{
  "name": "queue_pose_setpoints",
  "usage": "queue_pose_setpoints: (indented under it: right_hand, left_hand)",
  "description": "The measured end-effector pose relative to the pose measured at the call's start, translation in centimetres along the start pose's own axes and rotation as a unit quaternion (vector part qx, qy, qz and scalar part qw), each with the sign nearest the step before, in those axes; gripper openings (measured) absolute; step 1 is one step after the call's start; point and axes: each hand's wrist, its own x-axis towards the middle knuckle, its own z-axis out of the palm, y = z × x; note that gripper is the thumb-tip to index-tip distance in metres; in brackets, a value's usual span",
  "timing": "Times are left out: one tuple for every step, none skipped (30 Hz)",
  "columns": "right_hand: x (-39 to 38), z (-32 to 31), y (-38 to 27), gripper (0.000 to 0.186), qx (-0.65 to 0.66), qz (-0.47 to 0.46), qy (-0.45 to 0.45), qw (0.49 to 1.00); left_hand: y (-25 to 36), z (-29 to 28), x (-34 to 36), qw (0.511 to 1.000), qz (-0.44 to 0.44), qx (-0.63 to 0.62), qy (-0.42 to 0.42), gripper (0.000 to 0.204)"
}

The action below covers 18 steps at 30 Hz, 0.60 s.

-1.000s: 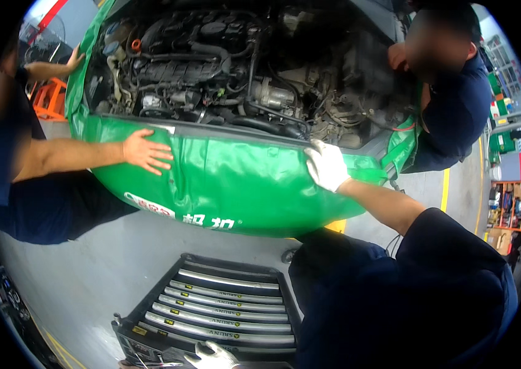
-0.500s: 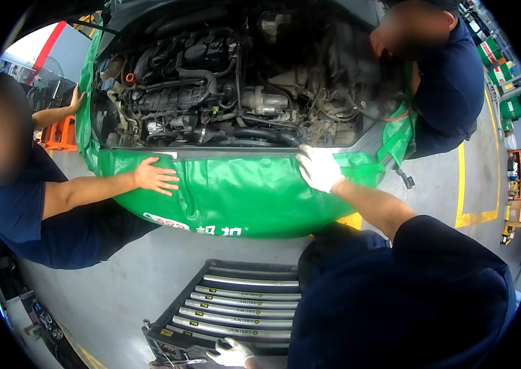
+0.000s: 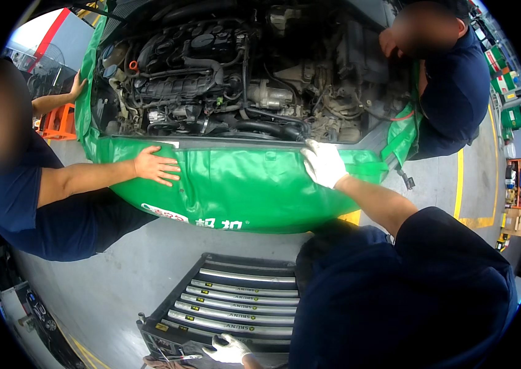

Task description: The person works on a car engine with the hood open, using a wrench and socket set to tighten bolts and adjust components. They repeatedly reach into the engine bay, select tools from a nearby toolbox, and manipulate hoses and parts while another person assists.

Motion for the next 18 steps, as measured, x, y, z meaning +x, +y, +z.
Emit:
queue_pose_setpoints:
  right_hand:
    - [0.09, -0.03, -0.05, 0.034, 0.001, 0.001, -0.001, 1.0]
    - [0.13, -0.17, -0.03, 0.034, 0.0, 0.003, -0.002, 1.0]
    - [0.14, -0.18, -0.01, 0.034, 0.002, 0.002, -0.001, 1.0]
    - [0.13, -0.11, 0.02, 0.034, 0.005, 0.001, 0.0, 1.0]
    - [0.11, -0.12, 0.11, 0.034, 0.006, 0.0, 0.001, 1.0]
    - [0.09, -0.15, 0.15, 0.033, 0.005, -0.002, 0.003, 1.0]
    - [0.07, -0.16, 0.18, 0.033, 0.004, -0.004, 0.004, 1.0]
    - [0.1, -0.19, 0.22, 0.033, 0.003, -0.005, 0.006, 1.0]
    - [0.11, -0.19, 0.26, 0.032, 0.004, -0.004, 0.007, 1.0]
    - [0.09, -0.18, 0.32, 0.032, 0.005, -0.003, 0.008, 1.0]
    - [0.06, -0.16, 0.29, 0.032, 0.007, -0.002, 0.01, 1.0]
    - [0.03, -0.18, 0.31, 0.032, 0.006, -0.004, 0.014, 1.0]
    - [-0.01, -0.22, 0.36, 0.032, 0.005, -0.005, 0.018, 1.0]
    - [-0.04, -0.2, 0.34, 0.032, 0.005, -0.007, 0.022, 1.0]
    - [-0.03, -0.18, 0.35, 0.032, 0.007, -0.006, 0.02, 1.0]
    - [0.01, -0.17, 0.36, 0.032, 0.009, -0.005, 0.019, 1.0]
    - [0.15, -0.13, 0.27, 0.032, 0.013, -0.006, 0.018, 1.0]
    - [0.29, -0.16, 0.13, 0.032, 0.014, -0.006, 0.017, 1.0]
  left_hand:
    - [-0.01, -0.09, 0.02, 1.0, 0.0, 0.001, 0.0, 0.031]
    - [-0.1, 0.06, 0.14, 1.0, 0.001, 0.002, 0.0, 0.031]
    - [-0.21, 0.2, 0.26, 1.0, 0.002, 0.003, 0.0, 0.031]
    - [-0.34, 0.33, 0.38, 1.0, 0.003, 0.004, 0.0, 0.03]
    - [-0.08, 0.06, 0.33, 1.0, 0.004, 0.004, 0.0, 0.03]
    - [0.18, -0.22, 0.29, 1.0, 0.005, 0.005, -0.001, 0.029]
    - [0.43, -0.5, 0.25, 1.0, 0.005, 0.005, -0.002, 0.029]
    - [0.47, -0.52, 0.26, 1.0, 0.007, 0.005, -0.001, 0.029]
    - [0.51, -0.53, 0.28, 1.0, 0.009, 0.005, -0.001, 0.028]
    - [0.56, -0.53, 0.3, 1.0, 0.011, 0.006, -0.001, 0.028]
    - [0.28, -0.34, 0.31, 1.0, 0.012, 0.006, -0.001, 0.028]
    - [0.0, -0.12, 0.33, 1.0, 0.017, 0.006, 0.001, 0.028]
    - [-0.25, 0.12, 0.34, 1.0, 0.022, 0.005, 0.003, 0.027]
    - [-0.33, 0.1, 0.31, 1.0, 0.026, 0.005, 0.005, 0.027]
    - [-0.32, 0.14, 0.35, 1.0, 0.016, 0.003, 0.002, 0.026]
    - [-0.23, 0.16, 0.38, 1.0, 0.007, 0.0, -0.001, 0.025]
    - [-0.14, 0.06, 0.28, 1.0, -0.005, -0.002, -0.004, 0.024]
    - [-0.14, -0.05, 0.22, 1.0, -0.007, -0.003, -0.002, 0.024]
